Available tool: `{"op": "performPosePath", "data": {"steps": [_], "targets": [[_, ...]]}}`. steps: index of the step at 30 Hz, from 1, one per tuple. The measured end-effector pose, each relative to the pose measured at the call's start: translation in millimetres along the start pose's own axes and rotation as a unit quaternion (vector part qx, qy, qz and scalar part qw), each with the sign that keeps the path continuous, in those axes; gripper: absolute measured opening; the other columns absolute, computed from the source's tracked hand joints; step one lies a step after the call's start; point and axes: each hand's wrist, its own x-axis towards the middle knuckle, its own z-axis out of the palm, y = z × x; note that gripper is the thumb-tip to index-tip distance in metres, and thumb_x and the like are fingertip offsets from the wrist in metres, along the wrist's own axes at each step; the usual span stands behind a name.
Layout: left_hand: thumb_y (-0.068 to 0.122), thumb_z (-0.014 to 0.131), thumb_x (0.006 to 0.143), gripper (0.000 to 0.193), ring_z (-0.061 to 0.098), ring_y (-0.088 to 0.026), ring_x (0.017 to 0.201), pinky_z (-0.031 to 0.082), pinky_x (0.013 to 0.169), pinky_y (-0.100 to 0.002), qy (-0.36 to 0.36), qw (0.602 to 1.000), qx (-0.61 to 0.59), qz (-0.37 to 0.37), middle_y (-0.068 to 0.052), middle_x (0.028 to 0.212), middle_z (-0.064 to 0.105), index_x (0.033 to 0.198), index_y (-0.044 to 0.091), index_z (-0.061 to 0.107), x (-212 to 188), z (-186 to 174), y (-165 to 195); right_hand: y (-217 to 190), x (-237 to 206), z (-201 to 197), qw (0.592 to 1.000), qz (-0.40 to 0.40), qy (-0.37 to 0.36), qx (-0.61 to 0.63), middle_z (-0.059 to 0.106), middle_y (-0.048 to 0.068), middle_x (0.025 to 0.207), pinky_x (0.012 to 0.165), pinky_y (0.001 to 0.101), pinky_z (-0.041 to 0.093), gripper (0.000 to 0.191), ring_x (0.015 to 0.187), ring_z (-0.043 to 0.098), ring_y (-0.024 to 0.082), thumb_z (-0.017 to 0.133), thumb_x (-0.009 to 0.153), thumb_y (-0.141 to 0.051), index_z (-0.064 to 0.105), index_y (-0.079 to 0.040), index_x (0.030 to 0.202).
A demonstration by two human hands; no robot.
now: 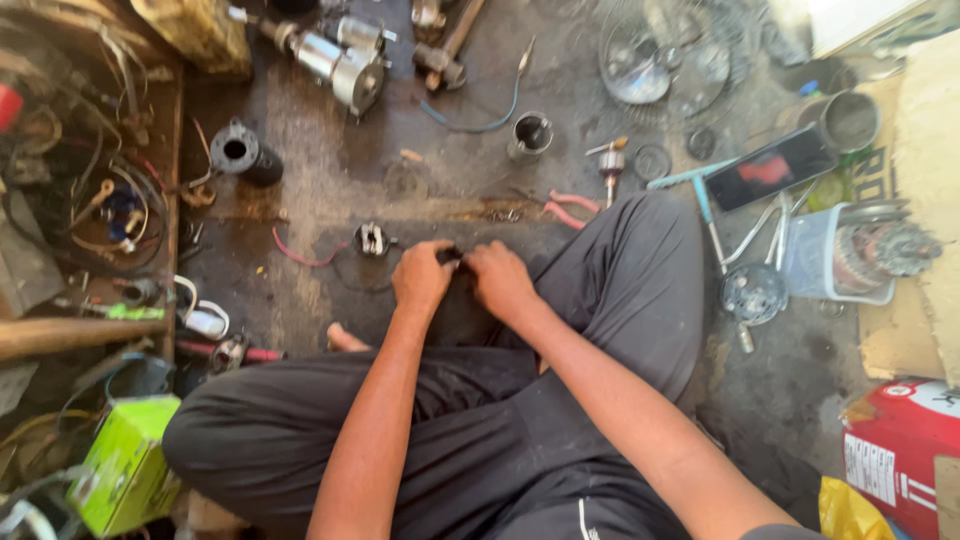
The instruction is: The person sits cross-legged on the workshop floor and works on a small dark rubber and metal component by hand, pressing and fitting pieces together, turning the part over, and setting it down on the floor before reaching toward other parts nearby.
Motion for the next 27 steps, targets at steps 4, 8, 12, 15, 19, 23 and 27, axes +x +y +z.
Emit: {"op": "performPosePath", "data": {"steps": [4, 8, 12, 15, 19, 23, 27], "targets": [[0.025, 0.083, 0.078, 0.033, 0.07, -0.036, 0.104, 0.055, 0.087, -0.047, -0.001, 1.0, -0.004, 0.003, -0.012, 0.107, 0.076, 0.11, 0.025, 0.079, 2, 5, -2, 5, 5, -3, 0.998, 0.041, 0.045, 0.03, 0.066, 0.009, 0.092, 0.081, 0.0465, 0.053, 0.011, 0.093, 0.061, 0.034, 0.071, 0.081, -0.013, 0.073, -0.008, 0.091], [0.023, 0.084, 0.077, 0.035, 0.068, -0.036, 0.106, 0.054, 0.088, -0.048, 0.019, 0.999, 0.001, 0.028, -0.012, 0.108, 0.074, 0.111, 0.024, 0.078, -1, 12, -3, 8, 13, -9, 0.996, 0.048, 0.057, 0.049, 0.067, 0.009, 0.093, 0.081, 0.0463, 0.052, 0.012, 0.093, 0.062, 0.034, 0.071, 0.083, -0.013, 0.074, -0.009, 0.094], [0.016, 0.083, 0.076, 0.044, 0.066, -0.038, 0.107, 0.054, 0.087, -0.05, 0.014, 0.999, 0.009, 0.052, -0.011, 0.111, 0.071, 0.117, 0.02, 0.07, -4, 14, -2, 6, 14, -13, 0.995, 0.056, 0.055, 0.056, 0.069, 0.009, 0.095, 0.082, 0.0463, 0.052, 0.015, 0.093, 0.063, 0.035, 0.072, 0.081, -0.013, 0.075, -0.01, 0.095], [0.014, 0.083, 0.076, 0.044, 0.066, -0.039, 0.106, 0.054, 0.085, -0.051, 0.001, 0.998, 0.017, 0.059, -0.01, 0.11, 0.069, 0.117, 0.02, 0.067, -7, 12, 0, 6, 11, -12, 0.998, 0.048, 0.033, 0.031, 0.068, 0.01, 0.093, 0.082, 0.0463, 0.053, 0.013, 0.094, 0.063, 0.035, 0.071, 0.083, -0.013, 0.074, -0.008, 0.095], [0.012, 0.083, 0.074, 0.051, 0.066, -0.039, 0.105, 0.054, 0.084, -0.052, 0.013, 0.995, 0.029, 0.095, -0.012, 0.109, 0.068, 0.121, 0.02, 0.064, -10, 8, 4, 7, 13, -8, 0.995, 0.062, 0.056, 0.049, 0.068, 0.01, 0.094, 0.081, 0.0471, 0.053, 0.012, 0.093, 0.063, 0.035, 0.071, 0.083, -0.012, 0.075, -0.008, 0.093], [0.011, 0.083, 0.074, 0.054, 0.066, -0.04, 0.104, 0.053, 0.084, -0.052, 0.009, 0.994, 0.047, 0.102, -0.013, 0.109, 0.068, 0.123, 0.02, 0.064, -12, 6, 6, 7, 15, -7, 0.996, 0.052, 0.06, 0.05, 0.068, 0.011, 0.095, 0.082, 0.0473, 0.053, 0.014, 0.094, 0.064, 0.035, 0.07, 0.084, -0.01, 0.075, -0.008, 0.096], [0.01, 0.082, 0.075, 0.053, 0.067, -0.04, 0.104, 0.054, 0.084, -0.051, 0.014, 0.993, 0.043, 0.108, -0.013, 0.109, 0.068, 0.123, 0.02, 0.065, -11, 5, 6, 5, 13, -10, 0.994, 0.061, 0.05, 0.079, 0.068, 0.012, 0.094, 0.084, 0.0466, 0.053, 0.015, 0.096, 0.064, 0.036, 0.07, 0.083, -0.009, 0.076, -0.007, 0.097]]}}
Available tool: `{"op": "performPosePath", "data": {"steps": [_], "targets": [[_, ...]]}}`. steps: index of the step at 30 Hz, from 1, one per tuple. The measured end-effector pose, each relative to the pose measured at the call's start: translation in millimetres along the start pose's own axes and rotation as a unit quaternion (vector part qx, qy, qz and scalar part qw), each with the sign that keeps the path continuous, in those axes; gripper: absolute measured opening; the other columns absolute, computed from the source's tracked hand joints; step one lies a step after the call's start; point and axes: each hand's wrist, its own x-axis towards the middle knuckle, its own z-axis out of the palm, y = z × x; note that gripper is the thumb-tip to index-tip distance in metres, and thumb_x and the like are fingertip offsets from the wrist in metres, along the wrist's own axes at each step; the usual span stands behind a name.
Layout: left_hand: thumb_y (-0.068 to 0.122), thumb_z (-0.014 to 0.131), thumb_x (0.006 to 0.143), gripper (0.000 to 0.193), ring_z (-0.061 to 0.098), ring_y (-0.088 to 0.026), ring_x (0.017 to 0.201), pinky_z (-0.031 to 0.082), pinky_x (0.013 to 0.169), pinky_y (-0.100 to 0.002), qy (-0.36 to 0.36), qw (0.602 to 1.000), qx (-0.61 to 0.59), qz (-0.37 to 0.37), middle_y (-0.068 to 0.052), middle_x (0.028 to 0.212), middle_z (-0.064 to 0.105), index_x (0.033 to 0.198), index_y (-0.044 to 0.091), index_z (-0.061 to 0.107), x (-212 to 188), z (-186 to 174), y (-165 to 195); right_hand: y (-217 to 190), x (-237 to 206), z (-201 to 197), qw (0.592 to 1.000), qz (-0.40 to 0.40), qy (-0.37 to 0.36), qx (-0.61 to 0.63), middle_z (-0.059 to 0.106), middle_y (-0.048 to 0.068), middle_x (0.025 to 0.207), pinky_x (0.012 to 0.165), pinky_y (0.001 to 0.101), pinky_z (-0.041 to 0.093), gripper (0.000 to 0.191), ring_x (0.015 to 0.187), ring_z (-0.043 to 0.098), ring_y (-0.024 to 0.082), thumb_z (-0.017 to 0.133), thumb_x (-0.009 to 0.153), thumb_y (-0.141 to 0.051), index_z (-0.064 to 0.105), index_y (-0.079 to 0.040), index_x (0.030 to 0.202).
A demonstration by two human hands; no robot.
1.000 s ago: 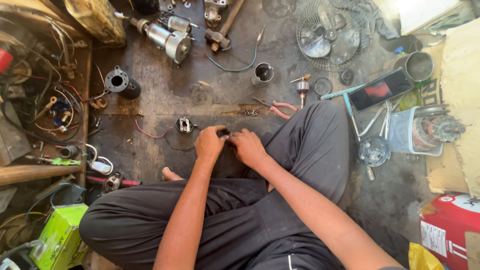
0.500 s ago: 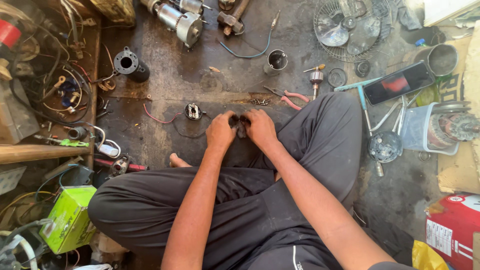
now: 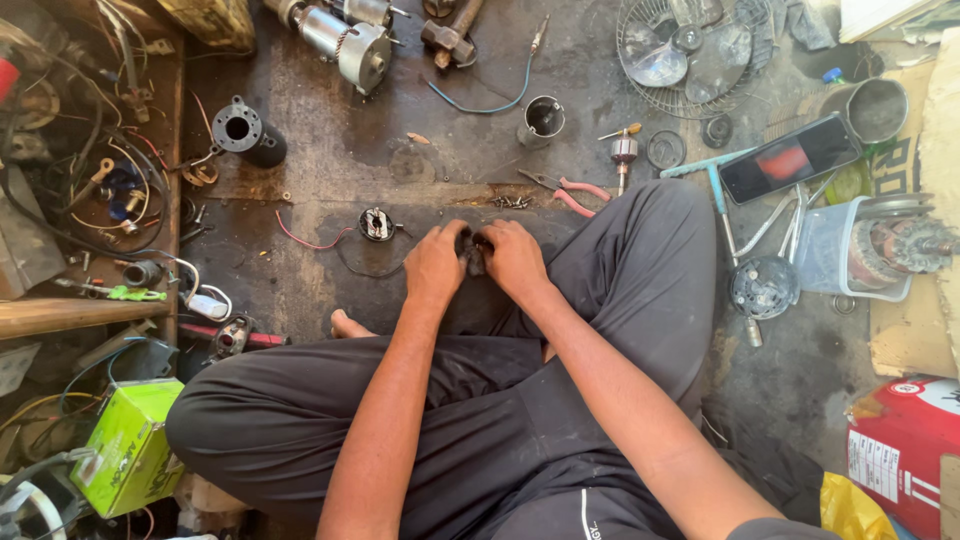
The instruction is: The person sits cross-legged on the workshop floor and works on a small dark rubber and metal component by hand, pressing and fitting pieces together, turning the part over, and setting it down on the floor before reaching toward other parts nearby.
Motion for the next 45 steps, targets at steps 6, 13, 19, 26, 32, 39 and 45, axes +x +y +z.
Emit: {"op": "performPosePath", "data": {"steps": [6, 13, 19, 26, 32, 39, 45], "targets": [[0.009, 0.082, 0.075, 0.053, 0.067, -0.039, 0.104, 0.054, 0.083, -0.051, -0.004, 1.0, -0.002, -0.005, -0.013, 0.108, 0.069, 0.123, 0.02, 0.065, 2, 0, -1, -2, -1, -9, 0.998, 0.004, 0.042, 0.036, 0.07, 0.013, 0.102, 0.088, 0.0465, 0.052, 0.025, 0.1, 0.065, 0.037, 0.067, 0.08, -0.005, 0.074, -0.005, 0.105], [0.009, 0.081, 0.076, 0.051, 0.067, -0.039, 0.104, 0.054, 0.083, -0.051, -0.001, 1.0, -0.007, -0.005, -0.012, 0.108, 0.069, 0.123, 0.02, 0.065, 3, 2, -3, -10, -2, -11, 1.0, 0.001, 0.013, -0.001, 0.067, 0.012, 0.095, 0.081, 0.0467, 0.052, 0.017, 0.095, 0.064, 0.035, 0.072, 0.083, -0.014, 0.074, -0.007, 0.098], [0.011, 0.081, 0.077, 0.051, 0.067, -0.039, 0.104, 0.054, 0.083, -0.051, -0.011, 1.0, 0.001, -0.007, -0.012, 0.11, 0.069, 0.123, 0.02, 0.064, 4, 2, -5, -11, -2, 0, 0.998, -0.019, 0.022, -0.057, 0.065, 0.009, 0.094, 0.078, 0.0453, 0.054, 0.01, 0.095, 0.063, 0.033, 0.068, 0.084, -0.012, 0.072, -0.007, 0.092], [0.012, 0.081, 0.077, 0.051, 0.067, -0.039, 0.104, 0.054, 0.083, -0.051, -0.013, 1.0, 0.002, -0.016, -0.012, 0.111, 0.069, 0.123, 0.021, 0.064, 4, 1, -4, -9, -4, 5, 0.997, -0.016, 0.015, -0.077, 0.065, 0.009, 0.093, 0.077, 0.0446, 0.055, 0.009, 0.095, 0.064, 0.032, 0.066, 0.083, -0.009, 0.071, -0.007, 0.091], [0.011, 0.081, 0.077, 0.051, 0.066, -0.039, 0.105, 0.054, 0.083, -0.051, -0.009, 1.0, 0.002, -0.015, -0.012, 0.111, 0.069, 0.124, 0.021, 0.064, 2, 0, -3, -10, -1, 6, 0.997, -0.008, 0.019, -0.078, 0.066, 0.008, 0.091, 0.076, 0.0447, 0.054, 0.008, 0.091, 0.064, 0.031, 0.068, 0.084, -0.012, 0.072, -0.008, 0.089], [0.01, 0.08, 0.077, 0.052, 0.066, -0.039, 0.106, 0.054, 0.083, -0.051, -0.005, 1.0, 0.005, -0.012, -0.011, 0.113, 0.069, 0.125, 0.021, 0.064, 3, 1, -4, -9, 0, 7, 0.996, -0.003, 0.053, -0.065, 0.066, 0.008, 0.092, 0.075, 0.0464, 0.054, 0.008, 0.091, 0.064, 0.033, 0.068, 0.085, -0.013, 0.072, -0.008, 0.09], [0.011, 0.08, 0.077, 0.051, 0.066, -0.039, 0.106, 0.054, 0.084, -0.051, -0.003, 1.0, 0.001, -0.012, -0.012, 0.112, 0.069, 0.125, 0.021, 0.064, 3, 5, -6, -3, 0, 7, 0.995, -0.015, 0.0, -0.102, 0.067, 0.008, 0.09, 0.076, 0.047, 0.054, 0.008, 0.091, 0.065, 0.033, 0.068, 0.081, -0.013, 0.072, -0.009, 0.087]]}}
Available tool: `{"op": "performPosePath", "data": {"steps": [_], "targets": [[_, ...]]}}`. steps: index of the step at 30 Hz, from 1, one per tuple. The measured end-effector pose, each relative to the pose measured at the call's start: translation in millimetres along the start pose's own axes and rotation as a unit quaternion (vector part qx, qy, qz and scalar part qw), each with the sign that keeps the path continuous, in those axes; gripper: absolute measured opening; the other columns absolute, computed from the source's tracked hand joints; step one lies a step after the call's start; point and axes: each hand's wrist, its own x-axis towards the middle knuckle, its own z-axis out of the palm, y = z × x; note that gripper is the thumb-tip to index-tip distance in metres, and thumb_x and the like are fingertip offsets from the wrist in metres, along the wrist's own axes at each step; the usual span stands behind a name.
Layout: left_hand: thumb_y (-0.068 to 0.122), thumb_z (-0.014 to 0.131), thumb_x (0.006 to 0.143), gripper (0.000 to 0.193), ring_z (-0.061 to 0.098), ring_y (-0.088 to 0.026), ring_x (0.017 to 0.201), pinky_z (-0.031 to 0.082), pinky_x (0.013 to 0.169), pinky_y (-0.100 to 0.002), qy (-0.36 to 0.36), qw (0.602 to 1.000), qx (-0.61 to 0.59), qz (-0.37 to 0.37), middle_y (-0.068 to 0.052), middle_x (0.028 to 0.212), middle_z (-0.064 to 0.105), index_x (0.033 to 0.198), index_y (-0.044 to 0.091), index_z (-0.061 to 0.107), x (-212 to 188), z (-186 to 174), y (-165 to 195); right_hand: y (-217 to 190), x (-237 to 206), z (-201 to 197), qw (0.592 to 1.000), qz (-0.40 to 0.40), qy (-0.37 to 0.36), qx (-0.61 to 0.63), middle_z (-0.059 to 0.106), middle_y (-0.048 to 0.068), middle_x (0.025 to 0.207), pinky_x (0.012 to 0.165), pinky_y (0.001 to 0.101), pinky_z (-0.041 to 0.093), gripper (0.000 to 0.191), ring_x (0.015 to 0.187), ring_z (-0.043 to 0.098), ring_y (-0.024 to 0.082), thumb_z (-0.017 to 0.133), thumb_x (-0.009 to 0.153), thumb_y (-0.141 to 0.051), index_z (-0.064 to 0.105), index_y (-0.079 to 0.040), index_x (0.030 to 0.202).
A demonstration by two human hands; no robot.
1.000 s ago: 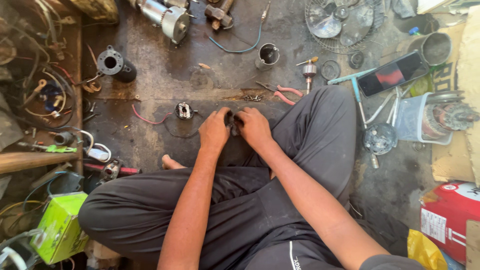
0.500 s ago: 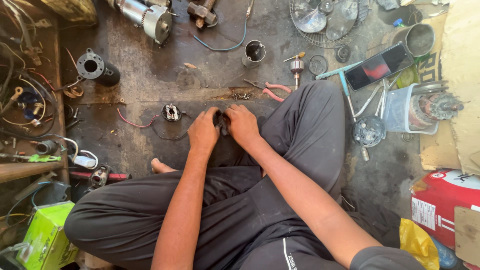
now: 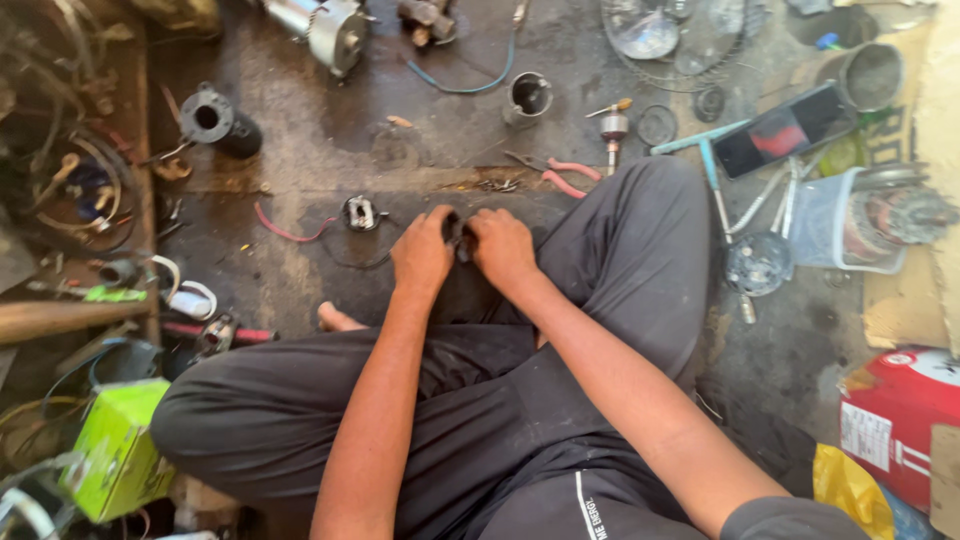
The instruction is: The person sits cross-legged on the workshop floor and works on a small dark rubber and metal component by hand, pressing and fitting pieces together, turning the part over, and setting it down on the floor before reaching toward other parts nearby.
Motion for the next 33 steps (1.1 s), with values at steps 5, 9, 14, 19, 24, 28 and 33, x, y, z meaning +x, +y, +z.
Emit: {"op": "performPosePath", "data": {"steps": [5, 9, 14, 19, 24, 28, 33], "targets": [[0.013, 0.08, 0.079, 0.05, 0.066, -0.039, 0.105, 0.054, 0.084, -0.052, 0.009, 1.0, 0.001, -0.004, -0.012, 0.111, 0.069, 0.126, 0.022, 0.064, -2, 4, 0, 4, 0, 2, 0.999, 0.004, 0.03, 0.025, 0.067, 0.009, 0.094, 0.077, 0.0478, 0.054, 0.008, 0.092, 0.065, 0.034, 0.068, 0.082, -0.012, 0.071, -0.008, 0.089], [0.012, 0.081, 0.077, 0.051, 0.067, -0.039, 0.105, 0.054, 0.084, -0.052, 0.026, 1.0, -0.004, 0.01, -0.012, 0.11, 0.069, 0.124, 0.021, 0.064, -3, 5, 0, 4, -1, 2, 1.0, 0.0, -0.014, 0.013, 0.066, 0.01, 0.092, 0.077, 0.0472, 0.055, 0.01, 0.092, 0.066, 0.033, 0.065, 0.081, -0.01, 0.07, -0.008, 0.089], [0.013, 0.081, 0.077, 0.053, 0.067, -0.039, 0.104, 0.054, 0.084, -0.052, 0.022, 1.0, -0.014, 0.013, -0.012, 0.11, 0.069, 0.126, 0.021, 0.063, -4, 2, 2, 2, 1, 0, 0.999, 0.009, 0.032, 0.041, 0.065, 0.011, 0.093, 0.077, 0.0493, 0.053, 0.008, 0.093, 0.065, 0.035, 0.065, 0.087, -0.011, 0.07, -0.006, 0.091], [0.013, 0.083, 0.076, 0.054, 0.067, -0.04, 0.104, 0.053, 0.084, -0.052, 0.006, 1.0, -0.008, 0.001, -0.013, 0.11, 0.068, 0.126, 0.021, 0.063, -5, -3, 5, -1, 2, -5, 0.999, -0.006, 0.013, 0.034, 0.064, 0.013, 0.091, 0.077, 0.0492, 0.053, 0.007, 0.092, 0.065, 0.036, 0.065, 0.085, -0.01, 0.069, -0.006, 0.089], [0.013, 0.083, 0.075, 0.058, 0.067, -0.04, 0.105, 0.054, 0.084, -0.052, 0.008, 1.0, -0.009, 0.006, -0.012, 0.114, 0.067, 0.128, 0.02, 0.061, -4, -1, 5, -3, 6, -9, 0.998, 0.001, 0.032, 0.055, 0.065, 0.012, 0.094, 0.078, 0.0495, 0.053, 0.008, 0.094, 0.065, 0.036, 0.066, 0.085, -0.008, 0.069, -0.005, 0.092], [0.016, 0.086, 0.073, 0.064, 0.067, -0.04, 0.106, 0.054, 0.084, -0.052, -0.005, 1.0, 0.006, 0.007, -0.014, 0.116, 0.065, 0.13, 0.02, 0.057, -5, 3, 3, -3, 5, -9, 0.998, 0.006, 0.017, 0.052, 0.065, 0.013, 0.094, 0.079, 0.0492, 0.053, 0.007, 0.094, 0.065, 0.037, 0.066, 0.084, -0.008, 0.069, -0.005, 0.091], [0.017, 0.086, 0.072, 0.066, 0.067, -0.04, 0.106, 0.055, 0.085, -0.052, -0.002, 1.0, 0.008, 0.009, -0.014, 0.116, 0.064, 0.131, 0.02, 0.056, -5, 7, 2, -1, 6, -8, 0.999, 0.008, 0.027, 0.043, 0.065, 0.013, 0.095, 0.081, 0.0499, 0.053, 0.008, 0.096, 0.065, 0.037, 0.068, 0.084, -0.008, 0.069, -0.004, 0.091]]}}
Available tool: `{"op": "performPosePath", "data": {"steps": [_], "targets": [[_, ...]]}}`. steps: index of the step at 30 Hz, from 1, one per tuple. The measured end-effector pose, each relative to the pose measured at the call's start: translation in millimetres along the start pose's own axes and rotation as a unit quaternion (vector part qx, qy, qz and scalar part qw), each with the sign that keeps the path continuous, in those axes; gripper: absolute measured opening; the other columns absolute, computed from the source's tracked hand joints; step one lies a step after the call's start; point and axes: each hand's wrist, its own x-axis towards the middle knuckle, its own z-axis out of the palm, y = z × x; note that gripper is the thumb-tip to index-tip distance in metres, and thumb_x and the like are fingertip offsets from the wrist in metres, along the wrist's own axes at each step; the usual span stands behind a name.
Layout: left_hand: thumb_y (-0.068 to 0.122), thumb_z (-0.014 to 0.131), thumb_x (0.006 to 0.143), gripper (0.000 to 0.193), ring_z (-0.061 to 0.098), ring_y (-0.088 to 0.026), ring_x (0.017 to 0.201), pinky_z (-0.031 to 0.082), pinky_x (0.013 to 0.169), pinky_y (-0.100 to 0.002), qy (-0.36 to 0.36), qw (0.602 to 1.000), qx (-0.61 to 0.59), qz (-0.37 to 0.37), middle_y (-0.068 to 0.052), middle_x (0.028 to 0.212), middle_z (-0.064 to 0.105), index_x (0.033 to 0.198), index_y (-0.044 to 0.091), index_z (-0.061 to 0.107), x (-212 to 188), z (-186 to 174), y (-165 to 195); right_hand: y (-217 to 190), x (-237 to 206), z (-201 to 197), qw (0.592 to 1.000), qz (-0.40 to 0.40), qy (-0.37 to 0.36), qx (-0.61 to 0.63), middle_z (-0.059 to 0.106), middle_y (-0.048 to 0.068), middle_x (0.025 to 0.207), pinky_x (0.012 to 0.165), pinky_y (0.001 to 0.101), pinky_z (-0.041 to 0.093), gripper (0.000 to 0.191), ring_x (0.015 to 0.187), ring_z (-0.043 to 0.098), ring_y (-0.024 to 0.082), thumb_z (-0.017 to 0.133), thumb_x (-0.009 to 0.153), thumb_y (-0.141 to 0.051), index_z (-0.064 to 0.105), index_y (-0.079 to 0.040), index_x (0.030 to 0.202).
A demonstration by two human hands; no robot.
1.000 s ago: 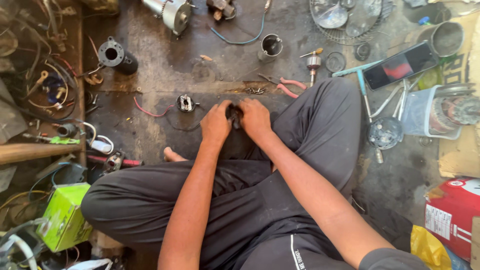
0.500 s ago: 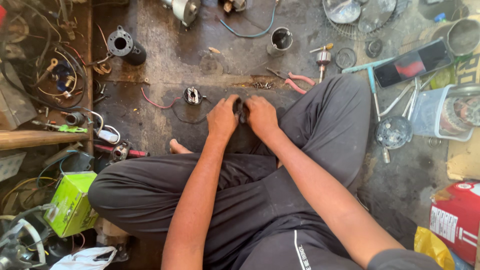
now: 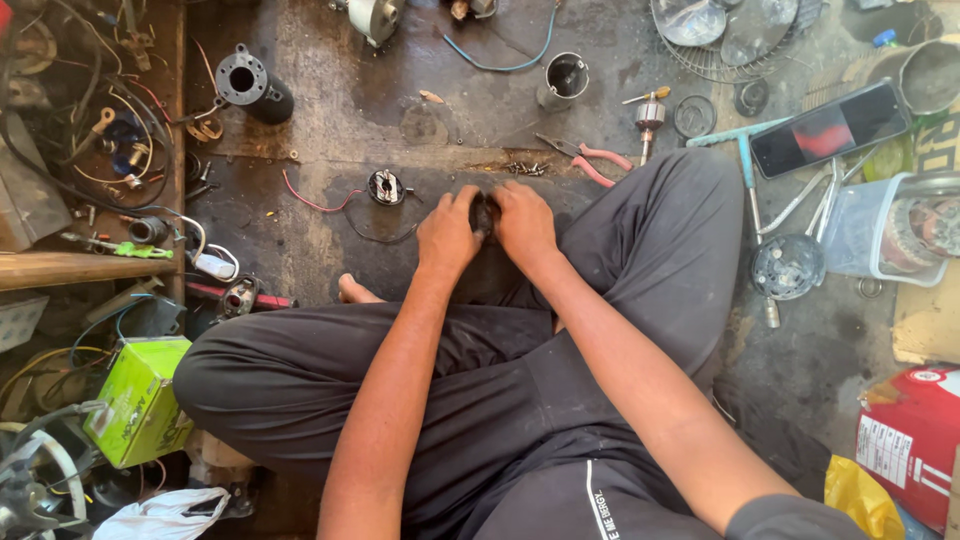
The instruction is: The person sits cross-legged on the workshop floor and works on a small dark rubber and metal component by hand, pressing and fitting pieces together, turning the part over, and setting it down on the floor before reaching toward other parts nearby.
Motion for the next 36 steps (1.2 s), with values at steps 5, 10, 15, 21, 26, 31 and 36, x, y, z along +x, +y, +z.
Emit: {"op": "performPosePath", "data": {"steps": [5, 10, 15, 21, 26, 31, 36], "targets": [[0.018, 0.086, 0.073, 0.065, 0.066, -0.04, 0.107, 0.054, 0.085, -0.052, -0.014, 1.0, 0.007, -0.015, -0.014, 0.118, 0.063, 0.131, 0.022, 0.056, -1, 0, 1, 4, 3, -1, 0.998, -0.006, -0.004, 0.06, 0.066, 0.014, 0.095, 0.082, 0.0492, 0.053, 0.012, 0.096, 0.065, 0.039, 0.071, 0.083, -0.008, 0.073, -0.004, 0.095], [0.018, 0.086, 0.073, 0.065, 0.066, -0.04, 0.108, 0.054, 0.085, -0.052, -0.014, 1.0, -0.001, -0.021, -0.013, 0.118, 0.063, 0.131, 0.022, 0.056, 0, -1, 1, 11, 1, -7, 0.983, 0.03, 0.025, 0.177, 0.071, 0.017, 0.1, 0.086, 0.0465, 0.055, 0.02, 0.097, 0.068, 0.04, 0.07, 0.083, -0.004, 0.075, -0.003, 0.103], [0.019, 0.087, 0.073, 0.064, 0.067, -0.039, 0.108, 0.054, 0.086, -0.051, -0.014, 1.0, -0.007, -0.018, -0.013, 0.117, 0.064, 0.13, 0.022, 0.057, 1, -1, 0, 11, -2, -9, 0.989, 0.098, 0.024, 0.108, 0.074, 0.018, 0.101, 0.087, 0.0476, 0.055, 0.018, 0.097, 0.069, 0.04, 0.075, 0.082, -0.008, 0.076, -0.004, 0.1], [0.019, 0.087, 0.074, 0.065, 0.067, -0.04, 0.108, 0.055, 0.085, -0.051, -0.017, 1.0, -0.006, -0.021, -0.013, 0.119, 0.064, 0.131, 0.022, 0.056, 3, -1, 0, -2, -4, -6, 0.996, 0.081, -0.03, 0.023, 0.071, 0.017, 0.093, 0.076, 0.0502, 0.054, 0.018, 0.09, 0.068, 0.04, 0.079, 0.078, -0.019, 0.076, -0.006, 0.091], [0.018, 0.087, 0.073, 0.064, 0.067, -0.04, 0.108, 0.055, 0.085, -0.052, -0.022, 0.999, -0.006, -0.026, -0.013, 0.119, 0.064, 0.13, 0.022, 0.056, 3, -1, 0, -4, -1, -9, 0.996, 0.075, -0.006, 0.042, 0.072, 0.015, 0.092, 0.075, 0.0495, 0.055, 0.017, 0.088, 0.069, 0.039, 0.079, 0.079, -0.018, 0.076, -0.006, 0.09], [0.017, 0.088, 0.072, 0.066, 0.066, -0.04, 0.108, 0.055, 0.085, -0.052, -0.025, 0.999, -0.005, -0.025, -0.013, 0.119, 0.064, 0.13, 0.022, 0.056, 3, -2, 1, -1, 1, -17, 0.974, 0.074, 0.051, 0.209, 0.075, 0.015, 0.089, 0.075, 0.0378, 0.06, 0.018, 0.082, 0.076, 0.028, 0.078, 0.077, -0.008, 0.073, 0.0, 0.092], [0.023, 0.09, 0.072, 0.067, 0.065, -0.041, 0.109, 0.054, 0.085, -0.053, -0.03, 0.999, -0.015, -0.033, -0.013, 0.118, 0.064, 0.13, 0.022, 0.055, 4, -3, 2, 1, 3, -24, 0.929, 0.174, 0.03, 0.326, 0.076, 0.009, 0.082, 0.069, 0.0295, 0.059, 0.017, 0.077, 0.074, 0.013, 0.077, 0.078, -0.008, 0.069, 0.002, 0.09]]}}
